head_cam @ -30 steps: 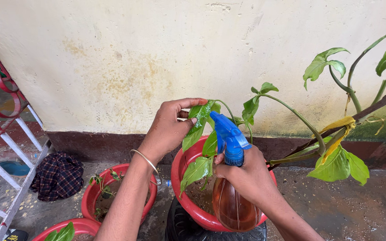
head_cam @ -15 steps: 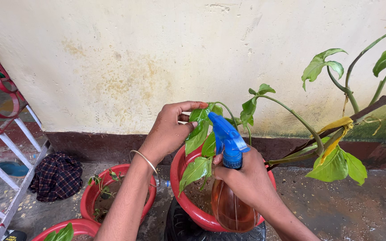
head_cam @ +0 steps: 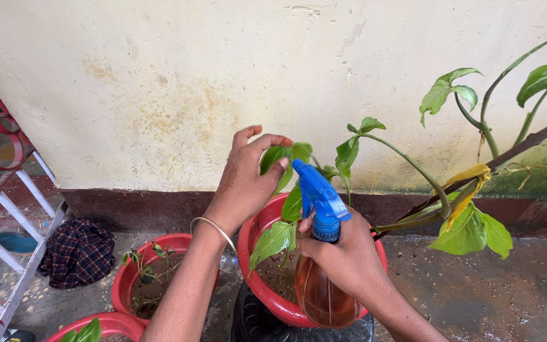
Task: The person uses a blue spray bottle to mist the leaves of a plant in a red pot and gently rubs the wet leaves with their fingers.
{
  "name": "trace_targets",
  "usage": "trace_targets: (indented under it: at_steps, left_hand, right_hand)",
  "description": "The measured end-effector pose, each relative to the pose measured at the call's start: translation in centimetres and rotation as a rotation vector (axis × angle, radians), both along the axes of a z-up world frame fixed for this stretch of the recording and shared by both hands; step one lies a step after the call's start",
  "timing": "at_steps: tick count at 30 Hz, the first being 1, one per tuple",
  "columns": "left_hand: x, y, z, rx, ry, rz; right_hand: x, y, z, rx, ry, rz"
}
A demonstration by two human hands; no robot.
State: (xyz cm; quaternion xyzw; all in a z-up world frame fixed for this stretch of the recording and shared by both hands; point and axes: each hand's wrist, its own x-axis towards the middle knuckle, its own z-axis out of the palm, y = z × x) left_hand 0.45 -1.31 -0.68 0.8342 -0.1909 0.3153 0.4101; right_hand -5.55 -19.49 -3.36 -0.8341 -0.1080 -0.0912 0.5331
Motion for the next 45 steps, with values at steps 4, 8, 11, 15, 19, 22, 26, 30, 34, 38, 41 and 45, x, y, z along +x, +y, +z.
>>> trace_targets:
  at_steps: [4, 8, 11, 15, 19, 22, 26, 30, 34, 38, 41, 45]
  left_hand:
    - [-0.2, -0.6, 0.6, -0.116, -0.064, -0.052]
    - [-1.1, -1.5, 1.7, -0.217, 0.021, -0.157]
    - [-1.4, -2.6, 2.3, -0.258, 0.174, -0.194]
    - [-1.2, -3.6, 1.8, -0.219, 0.119, -0.229]
    - [0.0, -3.9, 0.4, -0.239, 0.266, -0.179]
    - [1.3, -2.8, -1.8, -0.443, 0.243, -0.178]
    - [3.1, 1.2, -6.3, -0.701, 0.504, -0.027]
    - [5.3, 3.9, -12.6, -0.690, 0.710, 0.227]
    - [4.6, 3.9, -17.3, -0.568, 0.880, 0.291]
    - [2.9, 1.7, -17.9, -0.943, 0.886, 0.117]
    - [3.1, 0.6, -18.6, -0.936, 0.816, 0.059]
    - [3.9, 1.3, -19.5, -1.009, 0.721, -0.142]
  right_hand:
    - [-0.4, -0.3, -0.1, 0.105, 0.020, 0.015]
    - [-0.7, -0.9, -0.6, 0.179, 0.011, 0.054]
    - [-0.8, -1.3, -0.9, 0.183, -0.043, 0.063]
    - [-1.1, -1.5, -1.3, 0.291, 0.002, 0.098]
    - [-1.2, -2.1, -1.6, 0.302, 0.014, 0.110]
    - [-0.8, -2.5, -1.8, 0.326, 0.073, 0.102]
    - [-0.8, -2.8, -1.8, 0.370, 0.079, 0.148]
    - [-1.0, -2.8, -1.9, 0.375, 0.099, 0.140]
    - [-1.2, -3.0, -1.9, 0.424, 0.074, 0.182]
    - [-1.0, -3.4, -1.8, 0.365, 0.092, 0.156]
    - [-0.8, -3.6, -2.0, 0.333, 0.078, 0.152]
    - [-0.5, -3.9, -2.4, 0.338, 0.080, 0.178]
